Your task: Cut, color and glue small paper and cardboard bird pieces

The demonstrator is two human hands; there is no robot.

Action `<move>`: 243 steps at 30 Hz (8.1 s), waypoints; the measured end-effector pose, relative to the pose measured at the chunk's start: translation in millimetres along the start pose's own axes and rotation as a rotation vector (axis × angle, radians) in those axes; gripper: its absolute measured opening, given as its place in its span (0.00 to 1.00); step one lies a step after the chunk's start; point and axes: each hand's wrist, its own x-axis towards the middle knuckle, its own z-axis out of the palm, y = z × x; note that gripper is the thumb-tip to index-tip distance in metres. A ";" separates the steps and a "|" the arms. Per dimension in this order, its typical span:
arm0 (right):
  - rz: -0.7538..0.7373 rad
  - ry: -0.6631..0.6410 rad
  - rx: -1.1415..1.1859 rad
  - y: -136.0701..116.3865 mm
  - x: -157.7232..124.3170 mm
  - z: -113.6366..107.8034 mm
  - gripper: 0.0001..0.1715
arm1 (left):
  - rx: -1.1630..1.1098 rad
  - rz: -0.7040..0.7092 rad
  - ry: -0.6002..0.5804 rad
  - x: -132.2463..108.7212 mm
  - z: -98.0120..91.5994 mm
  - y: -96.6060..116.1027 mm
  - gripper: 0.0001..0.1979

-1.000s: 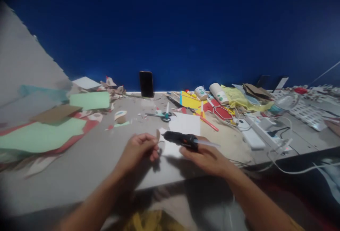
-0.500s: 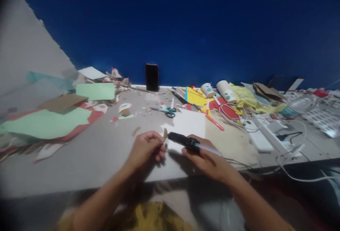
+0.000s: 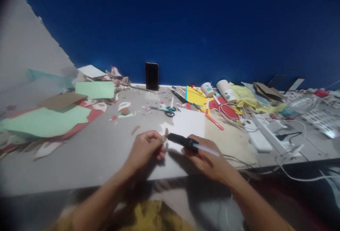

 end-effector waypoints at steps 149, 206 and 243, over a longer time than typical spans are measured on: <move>-0.079 0.109 -0.231 -3.7 -18.6 -2.2 0.13 | -0.098 -0.035 -0.009 0.4 12.0 8.1 0.13; -0.108 0.140 -0.226 1.6 -16.1 -5.9 0.13 | -0.012 -0.032 0.029 6.1 -18.6 23.8 0.14; 0.391 0.543 -0.626 108.8 -64.2 -14.0 0.18 | 0.902 0.126 0.274 12.3 -117.2 19.3 0.05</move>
